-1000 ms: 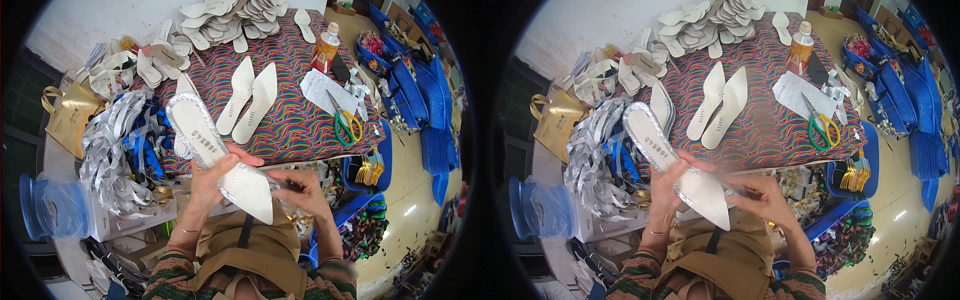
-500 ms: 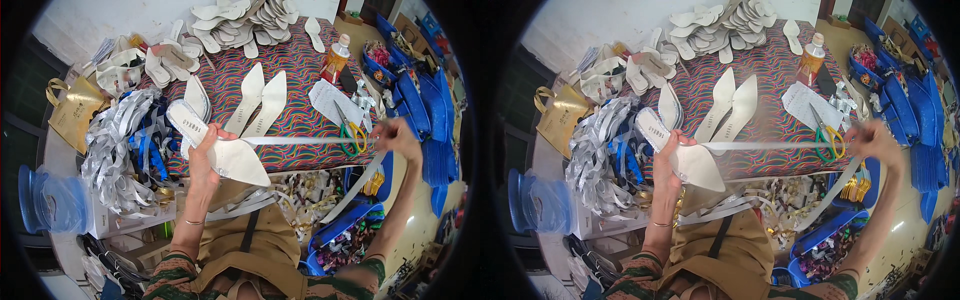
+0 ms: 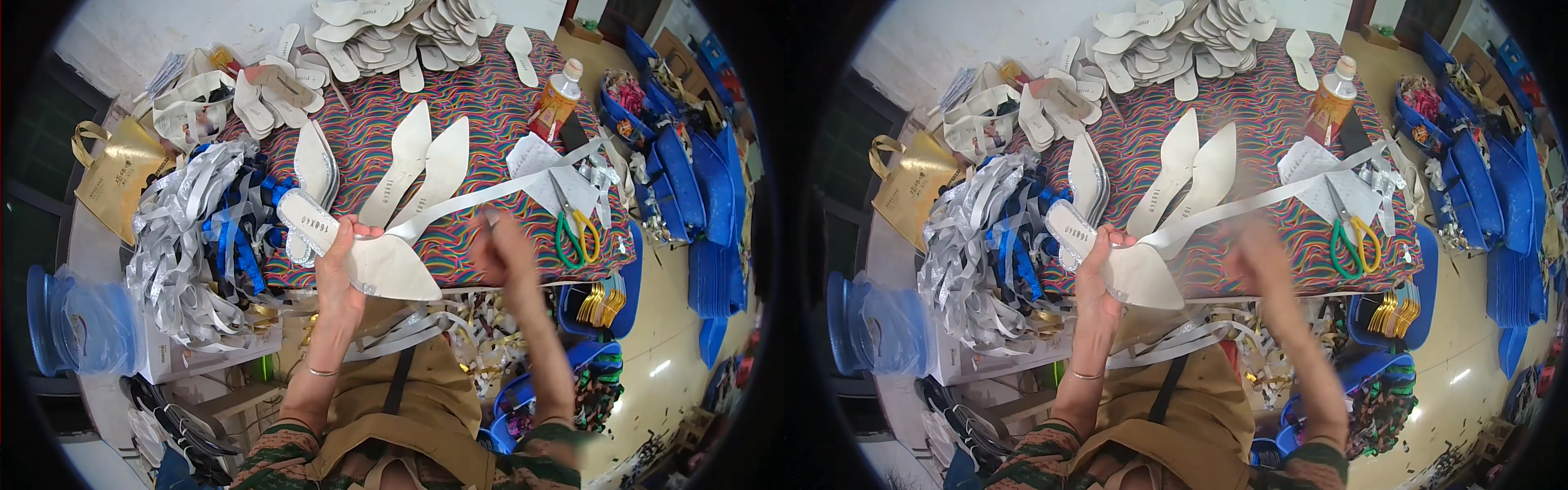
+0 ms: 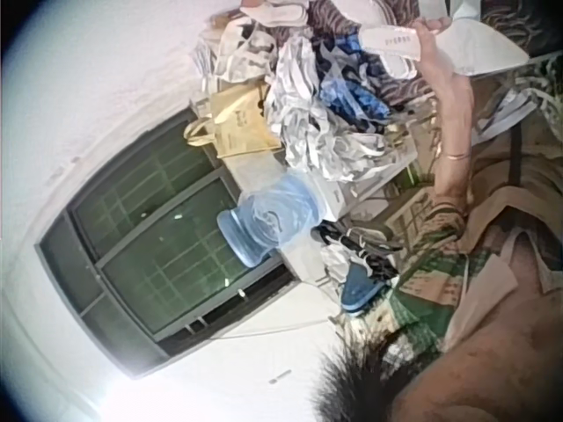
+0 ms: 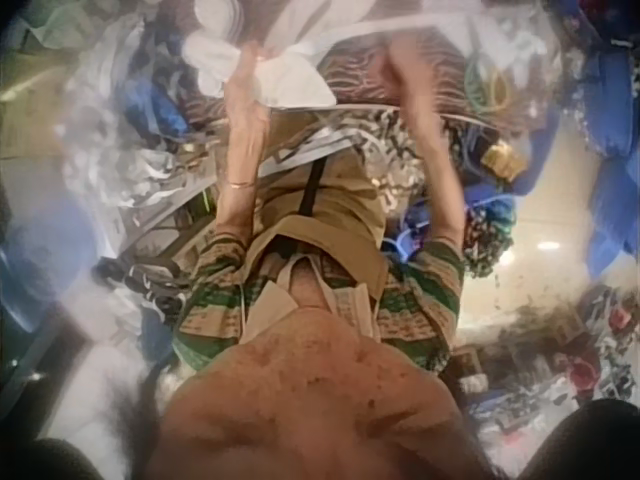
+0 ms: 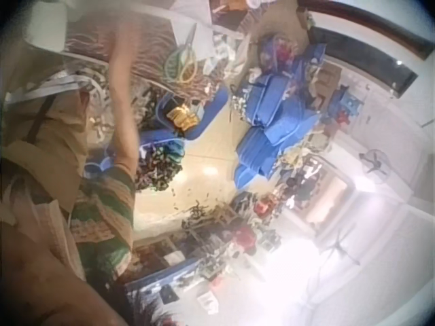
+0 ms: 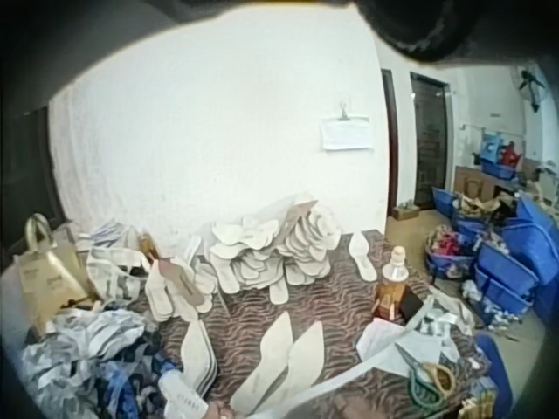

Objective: The person applies a silver glittery ribbon along the edges of white shoe insoles. They pick up an insole, wrap the ribbon around its perimeter, and use scissors to trim the excess. The finished insoles are stacked on the table.

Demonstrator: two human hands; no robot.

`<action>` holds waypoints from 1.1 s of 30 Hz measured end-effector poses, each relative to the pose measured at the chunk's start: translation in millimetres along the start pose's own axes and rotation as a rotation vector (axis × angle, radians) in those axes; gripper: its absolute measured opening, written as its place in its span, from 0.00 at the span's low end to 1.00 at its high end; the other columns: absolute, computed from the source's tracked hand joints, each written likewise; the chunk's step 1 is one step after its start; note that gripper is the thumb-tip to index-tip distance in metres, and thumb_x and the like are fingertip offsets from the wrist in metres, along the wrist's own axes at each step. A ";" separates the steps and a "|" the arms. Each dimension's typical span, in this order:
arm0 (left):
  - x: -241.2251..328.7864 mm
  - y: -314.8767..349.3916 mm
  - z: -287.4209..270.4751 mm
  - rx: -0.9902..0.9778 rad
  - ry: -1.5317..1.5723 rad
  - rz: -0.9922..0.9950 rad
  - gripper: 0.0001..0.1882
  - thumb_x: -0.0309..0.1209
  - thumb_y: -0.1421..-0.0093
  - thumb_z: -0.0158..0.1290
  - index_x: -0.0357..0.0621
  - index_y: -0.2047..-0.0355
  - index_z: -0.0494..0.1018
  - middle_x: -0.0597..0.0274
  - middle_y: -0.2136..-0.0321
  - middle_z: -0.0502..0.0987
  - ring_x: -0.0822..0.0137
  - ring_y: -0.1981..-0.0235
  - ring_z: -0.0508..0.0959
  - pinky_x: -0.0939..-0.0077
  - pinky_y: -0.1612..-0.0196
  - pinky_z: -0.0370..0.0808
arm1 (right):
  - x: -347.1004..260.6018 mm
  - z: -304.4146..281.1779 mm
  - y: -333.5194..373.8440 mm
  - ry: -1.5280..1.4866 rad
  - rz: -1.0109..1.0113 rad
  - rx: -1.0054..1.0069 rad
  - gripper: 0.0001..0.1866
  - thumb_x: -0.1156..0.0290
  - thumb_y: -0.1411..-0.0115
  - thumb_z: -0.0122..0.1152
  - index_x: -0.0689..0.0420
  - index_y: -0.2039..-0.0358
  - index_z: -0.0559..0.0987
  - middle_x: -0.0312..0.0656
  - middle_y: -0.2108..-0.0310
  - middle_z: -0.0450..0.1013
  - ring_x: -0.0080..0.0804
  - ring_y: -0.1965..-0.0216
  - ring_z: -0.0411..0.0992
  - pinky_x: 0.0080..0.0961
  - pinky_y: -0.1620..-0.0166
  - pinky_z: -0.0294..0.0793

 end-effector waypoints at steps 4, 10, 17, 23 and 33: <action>6.9 13.4 5.6 -0.008 0.011 0.035 0.11 0.32 0.38 0.56 0.38 0.60 0.70 0.60 0.71 0.76 0.63 0.66 0.80 0.66 0.59 0.79 | 77.2 62.8 39.7 -0.553 0.333 -0.126 0.14 0.57 0.31 0.45 0.53 0.59 0.73 0.30 0.76 0.68 0.13 0.83 0.56 0.14 0.82 0.51; 8.0 32.3 14.8 -0.057 0.005 0.056 0.11 0.31 0.37 0.54 0.37 0.60 0.70 0.59 0.71 0.76 0.62 0.66 0.79 0.66 0.59 0.78 | 58.1 91.1 46.4 -0.772 0.253 -0.096 0.11 0.63 0.31 0.48 0.57 0.63 0.73 0.28 0.74 0.69 0.13 0.78 0.63 0.15 0.75 0.62; 9.2 40.5 16.6 -0.115 -0.005 0.042 0.11 0.30 0.37 0.54 0.35 0.59 0.71 0.55 0.71 0.78 0.58 0.66 0.81 0.62 0.61 0.80 | 61.8 78.7 47.8 -0.691 -0.077 -0.153 0.08 0.70 0.35 0.53 0.59 0.58 0.75 0.30 0.67 0.73 0.15 0.67 0.70 0.15 0.65 0.69; 18.9 58.6 28.2 -0.206 -0.105 0.003 0.11 0.28 0.39 0.55 0.34 0.60 0.71 0.51 0.72 0.79 0.56 0.66 0.82 0.60 0.63 0.82 | -2.2 57.2 47.1 0.000 -0.238 -0.202 0.06 0.74 0.38 0.56 0.62 0.65 0.78 0.29 0.78 0.70 0.12 0.78 0.63 0.13 0.74 0.59; 82.3 43.4 9.7 -0.152 -0.046 0.208 0.07 0.29 0.37 0.51 0.36 0.66 0.71 0.57 0.77 0.76 0.60 0.71 0.80 0.57 0.57 0.79 | -26.7 8.7 77.9 0.474 -0.504 0.005 0.05 0.81 0.46 0.59 0.62 0.67 0.77 0.41 0.73 0.76 0.26 0.74 0.75 0.24 0.70 0.72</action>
Point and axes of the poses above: each hand's wrist, its own y-axis away from the middle knuckle, its own z-axis out of the palm, x = y × z, the point moved 6 cm from there along -y, towards the middle knuckle
